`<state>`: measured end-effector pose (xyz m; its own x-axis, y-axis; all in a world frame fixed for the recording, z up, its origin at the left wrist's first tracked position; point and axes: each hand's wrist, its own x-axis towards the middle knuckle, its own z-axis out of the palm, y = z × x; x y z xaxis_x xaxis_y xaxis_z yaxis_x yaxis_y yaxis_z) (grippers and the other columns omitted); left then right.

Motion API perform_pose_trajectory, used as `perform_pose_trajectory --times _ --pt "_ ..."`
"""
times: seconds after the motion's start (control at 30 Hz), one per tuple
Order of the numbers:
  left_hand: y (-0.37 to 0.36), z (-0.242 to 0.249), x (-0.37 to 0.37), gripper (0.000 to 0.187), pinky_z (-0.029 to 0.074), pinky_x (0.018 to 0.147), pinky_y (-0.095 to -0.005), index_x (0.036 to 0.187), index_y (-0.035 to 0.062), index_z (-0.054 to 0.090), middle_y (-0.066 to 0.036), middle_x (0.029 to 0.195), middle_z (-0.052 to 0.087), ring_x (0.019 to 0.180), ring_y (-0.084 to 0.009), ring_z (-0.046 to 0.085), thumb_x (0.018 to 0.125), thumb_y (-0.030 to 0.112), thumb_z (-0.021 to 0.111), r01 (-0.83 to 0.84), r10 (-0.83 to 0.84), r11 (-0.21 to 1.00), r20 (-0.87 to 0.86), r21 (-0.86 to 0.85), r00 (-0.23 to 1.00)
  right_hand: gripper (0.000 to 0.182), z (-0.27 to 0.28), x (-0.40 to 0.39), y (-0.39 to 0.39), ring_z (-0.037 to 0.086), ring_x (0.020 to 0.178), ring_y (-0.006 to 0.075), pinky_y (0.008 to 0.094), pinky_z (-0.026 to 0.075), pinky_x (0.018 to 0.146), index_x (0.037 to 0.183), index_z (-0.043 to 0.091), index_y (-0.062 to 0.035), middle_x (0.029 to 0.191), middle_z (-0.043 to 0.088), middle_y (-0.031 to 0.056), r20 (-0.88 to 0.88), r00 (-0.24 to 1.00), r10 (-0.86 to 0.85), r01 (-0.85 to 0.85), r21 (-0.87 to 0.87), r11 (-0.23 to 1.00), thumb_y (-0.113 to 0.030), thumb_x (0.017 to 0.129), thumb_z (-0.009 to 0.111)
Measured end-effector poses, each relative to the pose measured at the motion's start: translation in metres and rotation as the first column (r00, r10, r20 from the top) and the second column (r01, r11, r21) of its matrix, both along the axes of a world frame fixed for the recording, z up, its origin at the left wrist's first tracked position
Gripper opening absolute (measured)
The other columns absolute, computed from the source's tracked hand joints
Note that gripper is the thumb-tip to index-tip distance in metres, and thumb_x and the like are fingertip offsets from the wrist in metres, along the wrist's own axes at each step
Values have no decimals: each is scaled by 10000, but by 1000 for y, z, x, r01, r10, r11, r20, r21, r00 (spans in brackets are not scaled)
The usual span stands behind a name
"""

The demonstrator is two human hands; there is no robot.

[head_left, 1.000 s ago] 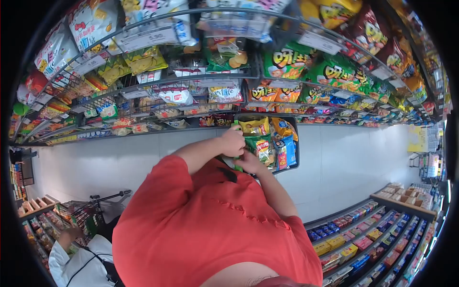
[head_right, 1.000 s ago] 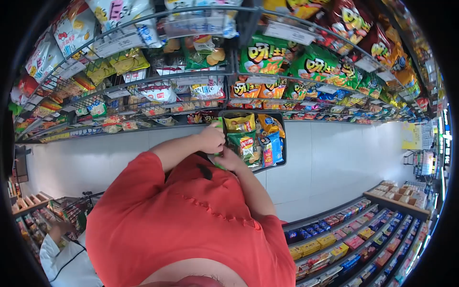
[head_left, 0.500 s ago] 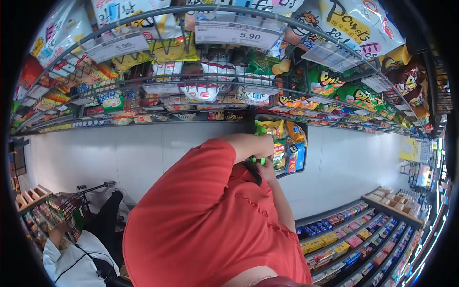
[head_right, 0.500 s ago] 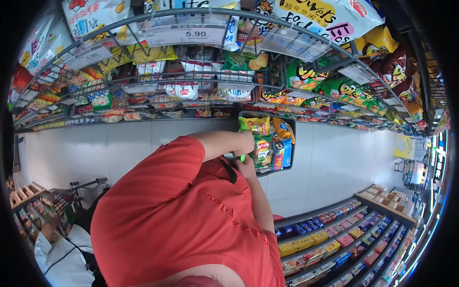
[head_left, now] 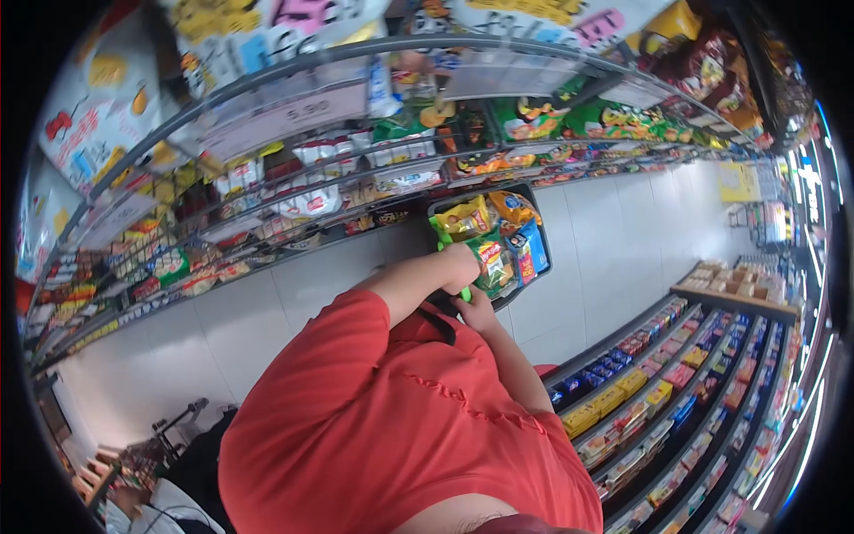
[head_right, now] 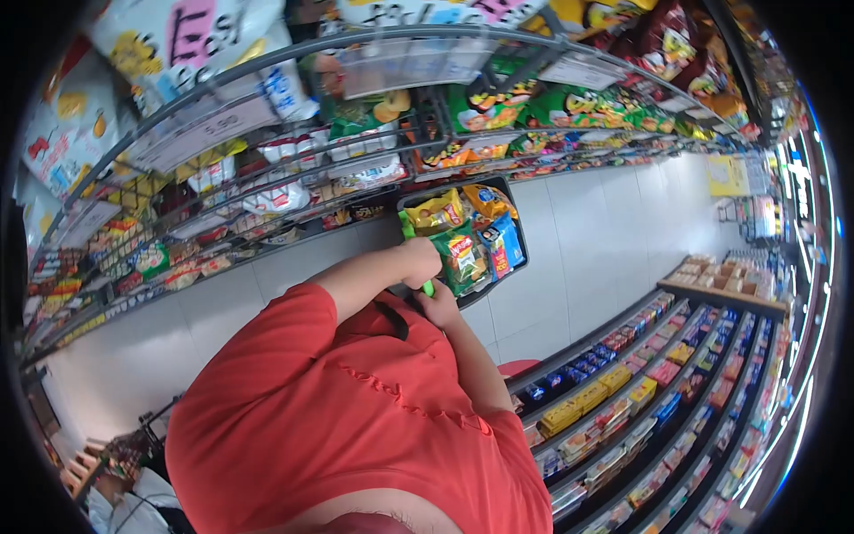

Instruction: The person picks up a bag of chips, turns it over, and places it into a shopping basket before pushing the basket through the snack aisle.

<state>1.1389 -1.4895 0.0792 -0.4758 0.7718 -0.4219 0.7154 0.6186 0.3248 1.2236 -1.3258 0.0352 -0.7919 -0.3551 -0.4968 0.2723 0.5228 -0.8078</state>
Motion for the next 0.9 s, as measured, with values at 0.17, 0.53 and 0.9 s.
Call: perform_pose_trajectory --times 0.17,0.53,0.9 --pt "4 -6 -4 209 575 764 -405 824 87 766 -122 901 745 882 -285 723 679 224 706 54 -54 998 13 -37 998 337 -8 1 4 679 933 353 420 513 841 1129 635 -33 980 701 212 -64 998 13 -12 16 1000 -219 849 666" --pt "7 2 -3 219 573 779 -423 836 74 765 -149 908 738 879 -311 720 699 233 703 77 -74 995 47 -68 996 379 1 15 -8 660 960 436 483 520 844 1115 632 -39 998 686 257 -147 984 -99 126 186 974 -272 818 670" --pt "34 8 31 244 569 790 -416 870 76 762 -142 935 739 899 -305 718 720 263 722 77 -73 993 44 -86 996 406 -2 43 27 681 910 399 458 526 812 1087 653 -46 941 697 235 -31 997 -76 79 105 991 -340 814 709"
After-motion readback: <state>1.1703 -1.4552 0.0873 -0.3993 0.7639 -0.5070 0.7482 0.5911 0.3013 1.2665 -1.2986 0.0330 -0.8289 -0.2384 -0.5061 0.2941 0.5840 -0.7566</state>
